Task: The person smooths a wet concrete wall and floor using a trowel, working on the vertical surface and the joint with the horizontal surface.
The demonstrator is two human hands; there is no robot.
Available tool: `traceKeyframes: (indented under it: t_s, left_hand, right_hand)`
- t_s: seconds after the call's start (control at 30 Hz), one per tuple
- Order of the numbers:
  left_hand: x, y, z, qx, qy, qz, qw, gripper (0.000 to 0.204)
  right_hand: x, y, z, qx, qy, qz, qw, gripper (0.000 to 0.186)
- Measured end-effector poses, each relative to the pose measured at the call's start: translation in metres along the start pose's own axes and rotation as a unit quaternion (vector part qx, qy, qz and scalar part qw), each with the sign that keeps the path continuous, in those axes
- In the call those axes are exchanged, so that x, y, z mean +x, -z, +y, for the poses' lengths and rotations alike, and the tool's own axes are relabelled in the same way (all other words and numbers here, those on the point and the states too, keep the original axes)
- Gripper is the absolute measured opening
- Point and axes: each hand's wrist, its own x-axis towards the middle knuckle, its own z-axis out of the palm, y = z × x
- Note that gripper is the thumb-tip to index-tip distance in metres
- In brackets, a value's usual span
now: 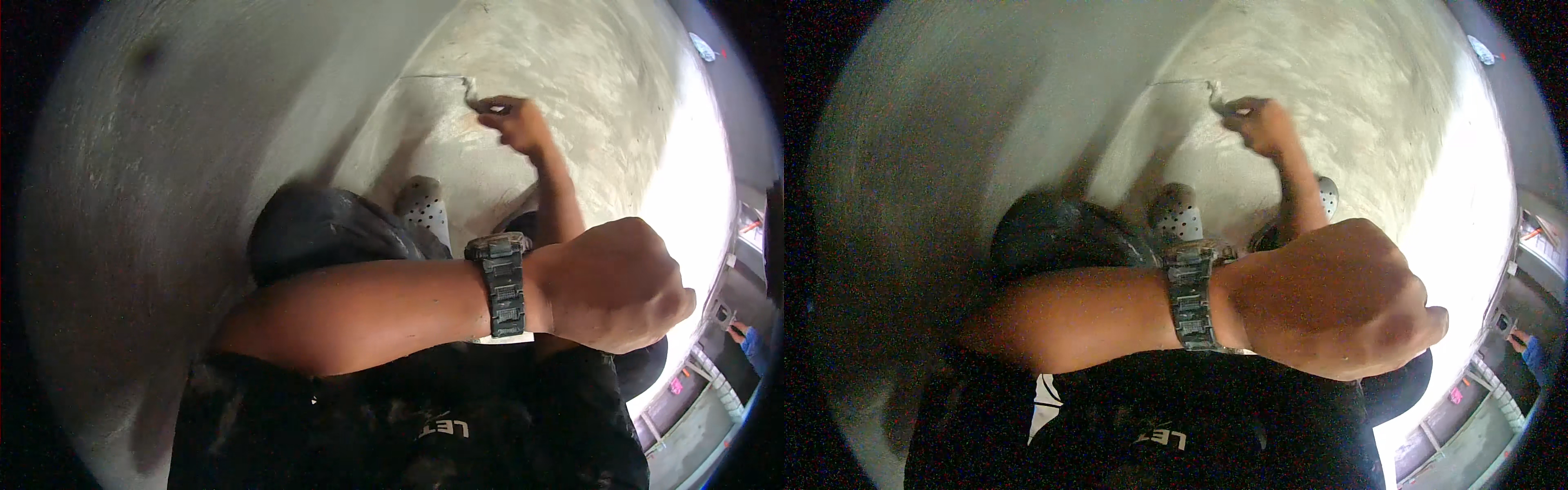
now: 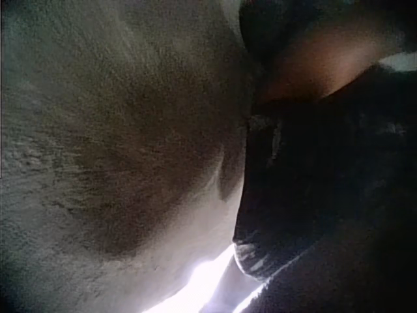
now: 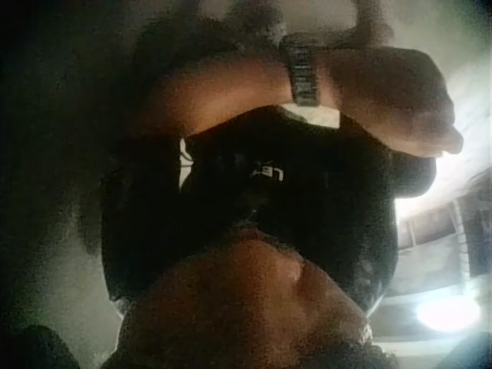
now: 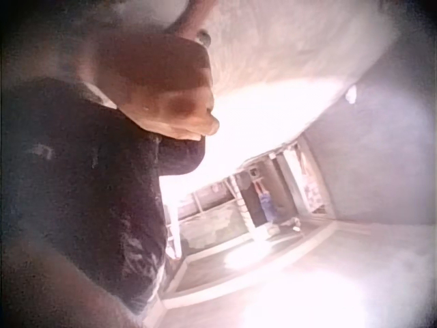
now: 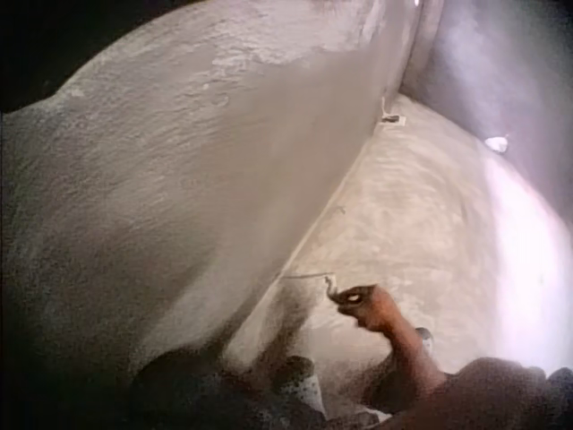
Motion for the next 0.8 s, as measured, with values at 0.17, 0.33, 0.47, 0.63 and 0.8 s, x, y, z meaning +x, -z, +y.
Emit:
traceKeyframes:
  t_s: [0.17, 0.33, 0.47, 0.63, 0.8]
  left_hand:
    - [-0.001, 0.001, 0.003, -0.002, -0.007, 0.012, 1.000, 0.020]
    - [-0.001, -0.010, 0.007, -0.017, -0.037, 0.087, 0.995, 0.018]
    - [-0.005, 0.003, 0.000, 0.031, -0.016, 0.031, 0.999, 0.018]
    - [-0.007, -0.004, -0.002, 0.004, -0.020, 0.049, 0.999, 0.017]
    - [-0.011, -0.001, -0.003, 0.012, -0.001, 0.010, 1.000, 0.019]
  right_hand:
    - [-0.017, 0.079, -0.054, -0.117, 0.026, 0.043, 0.992, 0.034]
    - [0.007, 0.021, -0.042, -0.158, 0.023, 0.025, 0.987, 0.028]
    - [0.011, -0.041, -0.068, -0.191, -0.052, -0.019, 0.980, 0.026]
    - [0.001, 0.006, -0.041, -0.146, -0.063, -0.014, 0.987, 0.034]
    - [-0.004, 0.058, -0.075, -0.127, 0.011, 0.040, 0.991, 0.050]
